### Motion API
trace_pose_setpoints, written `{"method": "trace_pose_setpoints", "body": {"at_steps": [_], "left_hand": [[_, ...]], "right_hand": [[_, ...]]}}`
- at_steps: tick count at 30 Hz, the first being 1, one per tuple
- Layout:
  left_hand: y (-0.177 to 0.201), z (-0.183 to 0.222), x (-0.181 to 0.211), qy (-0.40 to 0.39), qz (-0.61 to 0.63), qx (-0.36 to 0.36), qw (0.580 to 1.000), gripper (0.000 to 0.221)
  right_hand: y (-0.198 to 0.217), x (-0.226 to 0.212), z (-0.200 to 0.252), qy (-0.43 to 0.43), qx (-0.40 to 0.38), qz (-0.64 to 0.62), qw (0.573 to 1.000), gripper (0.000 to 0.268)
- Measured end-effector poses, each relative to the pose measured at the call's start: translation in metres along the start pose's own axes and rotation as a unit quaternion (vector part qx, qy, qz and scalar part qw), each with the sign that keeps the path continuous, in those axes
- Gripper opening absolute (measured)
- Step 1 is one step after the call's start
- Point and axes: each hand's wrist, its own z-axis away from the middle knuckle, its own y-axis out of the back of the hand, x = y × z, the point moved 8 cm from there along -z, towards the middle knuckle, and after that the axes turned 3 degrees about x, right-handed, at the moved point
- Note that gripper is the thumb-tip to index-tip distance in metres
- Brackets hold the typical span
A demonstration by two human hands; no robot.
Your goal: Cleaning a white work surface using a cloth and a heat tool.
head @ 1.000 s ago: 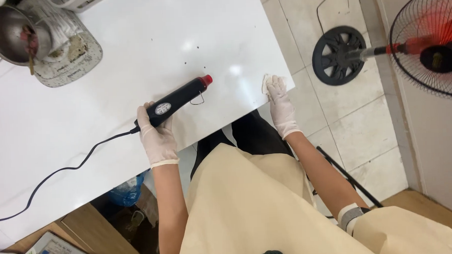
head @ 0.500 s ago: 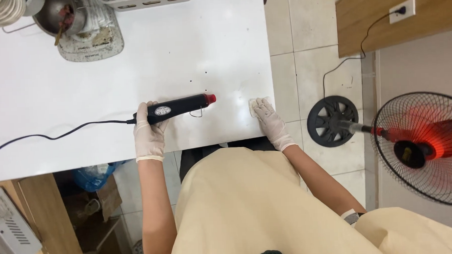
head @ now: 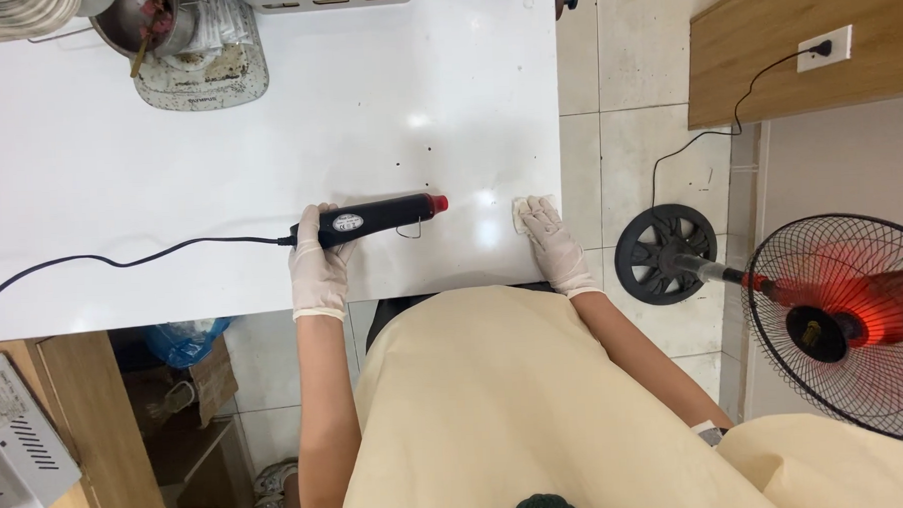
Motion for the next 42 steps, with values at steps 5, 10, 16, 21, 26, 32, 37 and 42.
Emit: {"method": "trace_pose_setpoints", "body": {"at_steps": [5,10,16,21,26,32,37,42], "left_hand": [[-0.015,0.01,0.008,-0.001,-0.001,-0.009,1.0,0.023],[-0.017,0.004,0.013,-0.005,-0.002,-0.014,1.0,0.023],[-0.018,0.003,0.017,-0.005,-0.015,-0.018,1.0,0.026],[-0.009,0.005,0.019,-0.004,0.0,-0.024,1.0,0.029],[-0.015,-0.004,0.02,-0.008,0.005,-0.029,1.0,0.029],[-0.024,-0.002,0.021,-0.01,-0.007,-0.031,0.999,0.03],[-0.017,0.005,0.022,-0.012,-0.012,-0.034,0.999,0.03],[-0.023,-0.003,0.026,-0.023,-0.01,-0.036,0.999,0.032]], "right_hand": [[-0.012,0.004,0.003,-0.019,-0.051,0.06,0.997,0.039],[-0.031,-0.015,0.01,0.022,-0.112,0.065,0.991,0.057],[-0.037,-0.038,-0.064,0.027,-0.063,0.128,0.989,0.052],[-0.027,-0.055,-0.109,-0.004,-0.064,0.124,0.99,0.05],[-0.057,-0.045,-0.013,0.05,-0.102,0.228,0.967,0.058],[-0.055,-0.042,-0.047,-0.015,-0.1,0.126,0.987,0.051],[-0.036,-0.058,-0.069,-0.059,-0.058,0.118,0.99,0.044],[-0.068,-0.062,-0.011,0.106,-0.172,0.356,0.912,0.057]]}}
